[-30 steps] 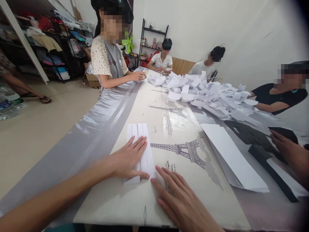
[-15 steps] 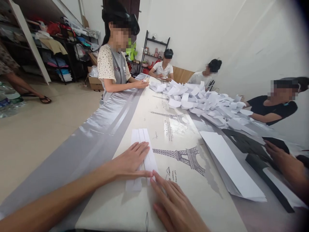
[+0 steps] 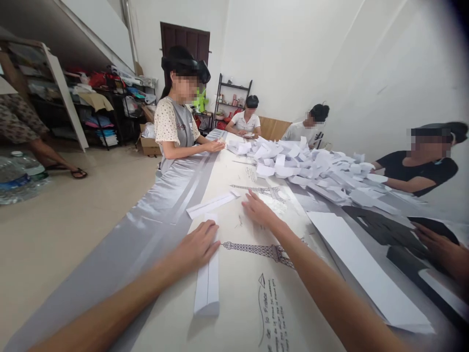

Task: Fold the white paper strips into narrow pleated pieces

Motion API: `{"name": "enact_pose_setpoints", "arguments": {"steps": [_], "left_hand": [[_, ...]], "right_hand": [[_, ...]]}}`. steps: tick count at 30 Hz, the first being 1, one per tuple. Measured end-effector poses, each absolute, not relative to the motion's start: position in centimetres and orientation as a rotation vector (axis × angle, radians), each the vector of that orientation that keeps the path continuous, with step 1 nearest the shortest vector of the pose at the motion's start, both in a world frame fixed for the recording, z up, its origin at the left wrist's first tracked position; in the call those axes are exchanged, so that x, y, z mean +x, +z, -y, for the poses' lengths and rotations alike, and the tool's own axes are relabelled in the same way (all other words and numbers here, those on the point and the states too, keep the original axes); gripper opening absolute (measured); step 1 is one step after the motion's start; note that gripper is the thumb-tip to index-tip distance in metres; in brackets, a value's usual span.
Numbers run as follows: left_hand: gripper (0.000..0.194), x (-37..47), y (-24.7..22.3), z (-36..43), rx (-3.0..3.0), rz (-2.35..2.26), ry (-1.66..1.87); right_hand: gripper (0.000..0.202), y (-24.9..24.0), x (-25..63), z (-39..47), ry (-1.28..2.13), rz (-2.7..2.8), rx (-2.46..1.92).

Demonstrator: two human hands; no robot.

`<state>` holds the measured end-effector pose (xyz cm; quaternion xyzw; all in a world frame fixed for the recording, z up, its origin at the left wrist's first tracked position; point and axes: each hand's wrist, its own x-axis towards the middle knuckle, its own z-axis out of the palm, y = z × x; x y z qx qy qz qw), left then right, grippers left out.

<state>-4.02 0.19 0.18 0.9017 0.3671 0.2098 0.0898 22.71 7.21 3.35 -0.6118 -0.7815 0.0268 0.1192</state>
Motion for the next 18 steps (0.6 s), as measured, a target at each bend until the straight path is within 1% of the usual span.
{"name": "enact_pose_setpoints", "arguments": {"steps": [3,4,7,9,10,11,13,15,16,18], "left_hand": [[0.026,-4.8,0.0,-0.8,2.656,-1.074,0.704],[0.026,-5.0,-0.2,-1.2,2.657,-1.086,0.738],[0.028,-5.6,-0.9,-2.9,2.685,-1.201,0.843],[0.032,-6.0,-1.5,-4.2,2.702,-1.364,0.819],[0.036,-6.1,-1.8,-4.8,2.698,-1.451,0.762],[0.042,-6.1,-2.0,-5.4,2.681,-1.538,0.689],[0.058,-6.0,-2.2,-6.4,2.629,-1.679,0.518],[0.068,-5.9,-2.1,-6.8,2.586,-1.767,0.436],[0.070,-5.8,-2.0,-6.9,2.586,-1.788,0.437],[0.068,-5.7,-1.8,-6.5,2.638,-1.774,0.507]], "right_hand": [[0.048,3.8,24.5,-6.7,0.001,2.211,-1.880],[0.045,3.8,25.7,-5.3,-0.026,2.202,-1.921],[0.046,3.9,30.7,0.9,-0.147,2.100,-2.151],[0.033,4.0,34.0,4.9,-0.345,1.965,-2.516],[0.026,4.0,35.3,6.6,-0.337,1.909,-2.654],[0.024,4.0,36.2,7.8,-0.332,1.864,-2.715],[0.027,4.0,37.0,9.1,-0.320,1.803,-2.757],[0.029,4.2,37.0,9.2,-0.332,1.756,-2.737],[0.029,4.3,37.0,9.0,-0.332,1.731,-2.724],[0.028,4.6,37.1,8.6,-0.307,1.689,-2.690]]}}
